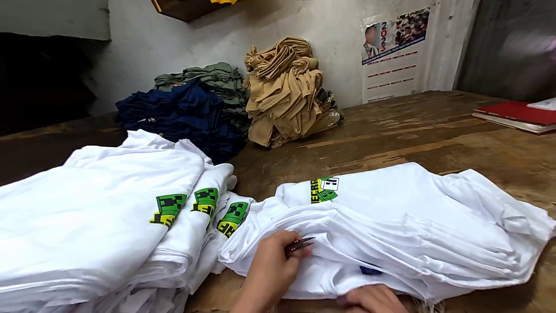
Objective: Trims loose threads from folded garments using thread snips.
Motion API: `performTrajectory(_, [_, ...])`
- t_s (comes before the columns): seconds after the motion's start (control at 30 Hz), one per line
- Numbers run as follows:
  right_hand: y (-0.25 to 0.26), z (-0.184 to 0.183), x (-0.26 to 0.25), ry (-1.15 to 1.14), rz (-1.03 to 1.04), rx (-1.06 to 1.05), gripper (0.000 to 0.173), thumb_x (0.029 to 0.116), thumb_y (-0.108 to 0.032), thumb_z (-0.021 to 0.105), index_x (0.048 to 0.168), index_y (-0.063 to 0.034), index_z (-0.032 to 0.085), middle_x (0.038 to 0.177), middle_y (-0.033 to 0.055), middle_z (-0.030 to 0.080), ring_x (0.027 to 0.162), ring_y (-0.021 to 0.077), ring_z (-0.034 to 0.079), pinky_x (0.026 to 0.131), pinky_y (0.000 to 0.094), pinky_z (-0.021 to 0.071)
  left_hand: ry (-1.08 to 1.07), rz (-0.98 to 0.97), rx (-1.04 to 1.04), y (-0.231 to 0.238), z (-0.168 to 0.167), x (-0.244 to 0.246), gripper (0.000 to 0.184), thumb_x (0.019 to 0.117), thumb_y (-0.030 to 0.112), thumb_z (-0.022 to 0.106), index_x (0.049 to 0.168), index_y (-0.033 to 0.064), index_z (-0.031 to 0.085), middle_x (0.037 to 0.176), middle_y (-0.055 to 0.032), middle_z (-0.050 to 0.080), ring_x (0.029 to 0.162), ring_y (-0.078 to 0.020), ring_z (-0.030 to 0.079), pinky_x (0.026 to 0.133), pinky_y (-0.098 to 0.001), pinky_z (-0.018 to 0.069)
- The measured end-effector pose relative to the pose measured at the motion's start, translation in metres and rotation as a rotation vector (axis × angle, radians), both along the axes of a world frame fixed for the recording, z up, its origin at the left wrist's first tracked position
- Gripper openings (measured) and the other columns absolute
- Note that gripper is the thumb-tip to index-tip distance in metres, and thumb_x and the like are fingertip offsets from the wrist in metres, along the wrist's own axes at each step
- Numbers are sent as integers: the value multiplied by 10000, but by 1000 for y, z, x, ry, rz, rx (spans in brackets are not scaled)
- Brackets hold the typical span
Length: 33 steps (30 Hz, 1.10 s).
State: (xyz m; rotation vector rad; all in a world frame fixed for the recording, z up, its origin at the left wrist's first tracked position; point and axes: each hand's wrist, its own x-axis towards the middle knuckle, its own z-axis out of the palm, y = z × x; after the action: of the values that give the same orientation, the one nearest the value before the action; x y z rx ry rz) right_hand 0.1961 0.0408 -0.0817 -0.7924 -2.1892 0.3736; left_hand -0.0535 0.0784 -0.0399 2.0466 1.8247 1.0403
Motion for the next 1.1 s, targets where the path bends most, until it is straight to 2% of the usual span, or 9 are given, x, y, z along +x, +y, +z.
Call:
performTrajectory(0.17, [10, 3, 0, 58, -62, -26, 379, 919, 5, 567, 1284, 25, 669, 1317, 216, 669, 1226, 334, 654, 1068, 477, 512, -145, -348, 301, -23, -1, -2, 217, 915, 347, 773, 892, 133, 752, 749, 33, 648, 665, -20, 567, 588, -192, 475])
performTrajectory(0.37, [25, 9, -5, 94, -125, 73, 157, 986, -46, 613, 986, -53, 770, 1198, 143, 726, 1160, 246, 682, 1025, 401, 544, 148, -280, 311, -38, -39, 2, 298, 806, 179, 790, 1104, 155, 783, 809, -69, 685, 789, -240, 668, 739, -449, 556])
performTrajectory(0.5, [27, 14, -10, 294, -319, 307, 106, 984, -205, 657, 967, -104, 689, 991, 69, 662, 981, 117, 642, 895, 226, 538, 151, -21, 540, -9, -26, 8, 227, 794, 139, 655, 955, 221, 793, 745, 29, 629, 716, -134, 619, 659, -351, 540])
performTrajectory(0.6, [18, 14, -8, 96, -430, 399, 222, 978, -311, 616, 917, -123, 717, 760, 56, 670, 729, 213, 623, 696, 361, 496, 145, 64, 527, 21, 4, 22, 214, 759, 106, 687, 916, 201, 797, 749, 25, 632, 700, -143, 629, 655, -377, 559])
performTrajectory(0.77, [24, 24, -14, -341, -329, 78, 249, 961, -268, 623, 1151, -234, 780, 1168, 125, 709, 1139, 401, 622, 954, 649, 423, 168, 107, 170, 77, 26, 40, 104, 848, 160, 758, 946, 155, 795, 833, -55, 698, 817, -248, 691, 716, -488, 567])
performTrajectory(0.87, [34, 30, -17, -261, -59, -92, 648, 947, -189, 611, 1558, -59, 440, 1374, 72, 664, 1304, 294, 574, 1079, 610, 353, 178, 74, 123, 91, 30, 41, 172, 848, 162, 767, 1020, 151, 778, 883, -67, 712, 857, -264, 698, 746, -500, 567])
performTrajectory(0.93, [45, 32, -16, 103, 200, -286, 916, 890, -61, 631, 1602, 105, 79, 1172, 85, 704, 1104, 197, 662, 1012, 461, 512, 108, 23, 119, 94, 31, 32, 252, 837, 161, 796, 1074, 124, 716, 832, -53, 693, 785, -241, 682, 729, -499, 569])
performTrajectory(1.0, [58, 33, -14, 475, 467, -516, 1050, 833, -2, 571, 1572, 64, -171, 1229, 137, 666, 1123, 215, 680, 988, 439, 572, 20, -32, 195, 90, 24, 20, 248, 811, 159, 824, 1015, 110, 690, 787, -23, 676, 728, -186, 664, 699, -447, 575])
performTrajectory(1.1, [72, 27, -10, 790, 614, -729, 1114, 811, -90, 584, 1580, -59, -222, 1398, 193, 594, 1249, 318, 635, 1030, 505, 541, -30, -31, 441, 64, 13, 9, 227, 804, 228, 825, 972, 135, 705, 846, 20, 681, 775, -105, 662, 713, -343, 597])
